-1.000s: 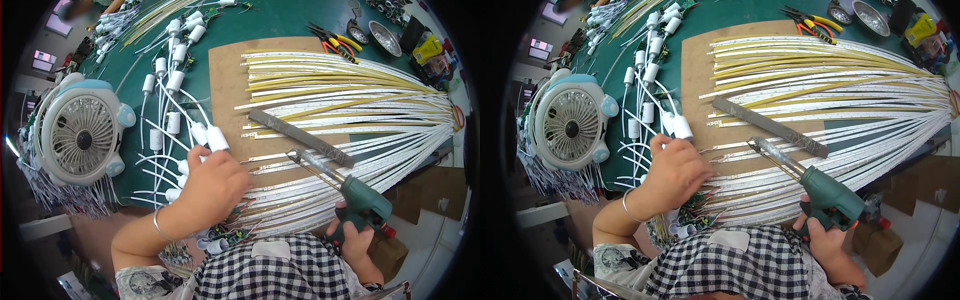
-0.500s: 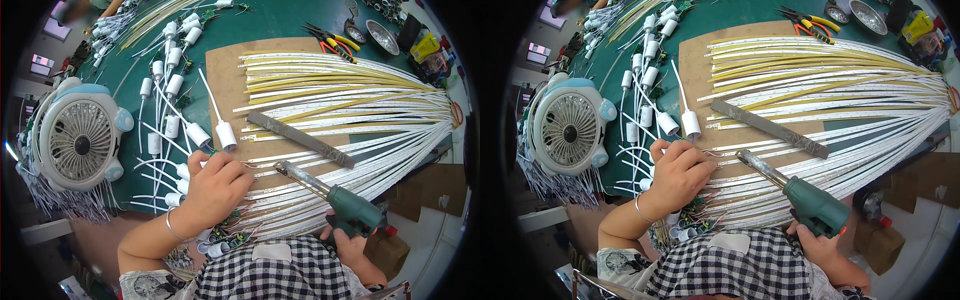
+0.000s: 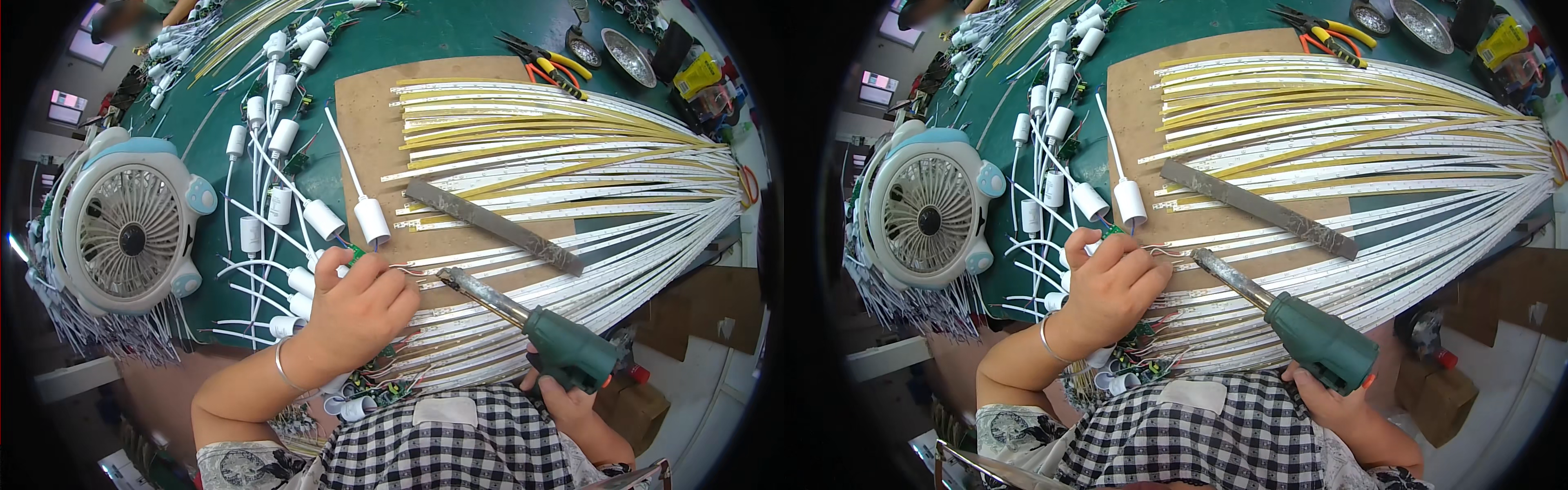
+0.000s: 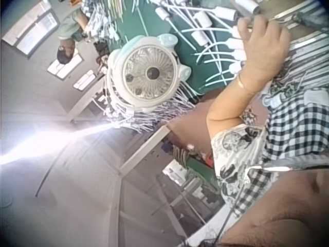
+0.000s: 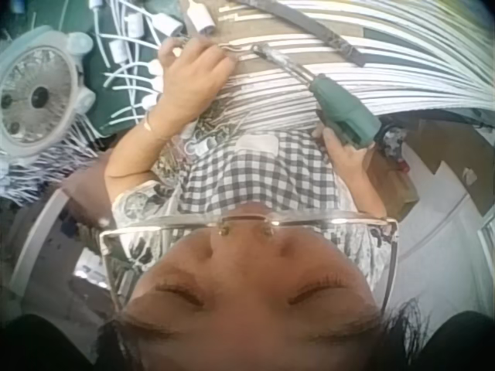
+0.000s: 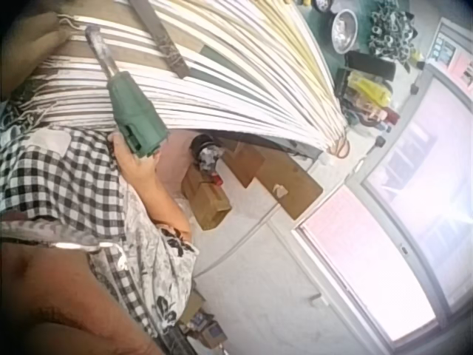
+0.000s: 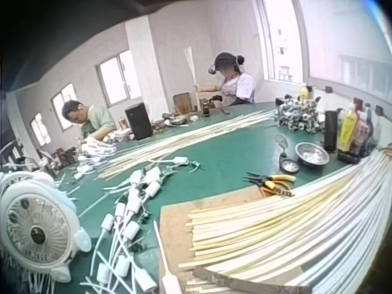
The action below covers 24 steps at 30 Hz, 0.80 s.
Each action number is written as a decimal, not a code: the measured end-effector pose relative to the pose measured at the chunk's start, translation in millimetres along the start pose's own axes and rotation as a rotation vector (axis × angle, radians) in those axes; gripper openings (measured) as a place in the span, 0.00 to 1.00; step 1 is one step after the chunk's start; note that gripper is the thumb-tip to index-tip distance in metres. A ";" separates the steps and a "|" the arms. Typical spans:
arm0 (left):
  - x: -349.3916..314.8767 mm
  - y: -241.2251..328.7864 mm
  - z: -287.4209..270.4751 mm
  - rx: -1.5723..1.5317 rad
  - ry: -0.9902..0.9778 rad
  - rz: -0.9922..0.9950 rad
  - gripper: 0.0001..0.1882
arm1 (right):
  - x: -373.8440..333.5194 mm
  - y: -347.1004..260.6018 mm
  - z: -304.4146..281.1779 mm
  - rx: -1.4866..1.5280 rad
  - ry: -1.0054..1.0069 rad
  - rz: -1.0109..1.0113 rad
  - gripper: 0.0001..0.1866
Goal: The person solders wires from light socket components to LED strips one by one using a soldering gun.
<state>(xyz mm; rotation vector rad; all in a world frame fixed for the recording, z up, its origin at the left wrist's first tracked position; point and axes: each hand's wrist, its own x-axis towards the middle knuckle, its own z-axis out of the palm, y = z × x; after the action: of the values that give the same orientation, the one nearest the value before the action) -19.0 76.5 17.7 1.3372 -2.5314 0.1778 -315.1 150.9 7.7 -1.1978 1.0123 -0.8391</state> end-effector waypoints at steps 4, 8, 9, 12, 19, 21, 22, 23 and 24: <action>0.6 -3.3 0.2 -0.026 -0.016 0.030 0.03 | -0.4 -1.3 2.0 0.002 0.004 0.011 0.28; 6.4 -7.5 -3.9 -0.301 0.040 -0.114 0.07 | 11.3 -19.2 16.5 0.350 0.223 0.066 0.26; 5.5 -8.9 -5.1 -0.293 0.048 -0.112 0.07 | 21.8 -26.5 21.3 0.570 0.293 0.018 0.25; 5.5 -11.8 -5.7 -0.401 0.076 -0.157 0.09 | 45.3 -26.7 25.0 0.671 0.119 0.070 0.21; 3.4 -10.5 -6.3 -0.444 0.144 -0.183 0.08 | 113.3 -4.1 75.0 -0.370 0.067 -0.327 0.32; 0.9 -12.9 -7.1 -0.465 0.172 -0.194 0.08 | 116.3 -2.0 81.8 -0.430 0.043 -0.314 0.36; 0.5 -13.5 -6.5 -0.475 0.168 -0.192 0.08 | 116.8 -0.9 84.2 -0.485 0.033 -0.296 0.40; 0.3 -13.9 -5.6 -0.485 0.163 -0.190 0.08 | 116.0 3.8 87.1 -0.077 0.018 -0.097 0.38; 0.6 -14.1 -4.2 -0.490 0.170 -0.194 0.08 | 116.6 9.0 86.2 -0.086 0.016 -0.096 0.38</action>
<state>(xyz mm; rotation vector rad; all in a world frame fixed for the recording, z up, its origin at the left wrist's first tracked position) -6.9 69.0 21.7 1.2866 -2.1004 -0.3329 -194.4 73.7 -16.0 -1.3234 1.0190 -0.8883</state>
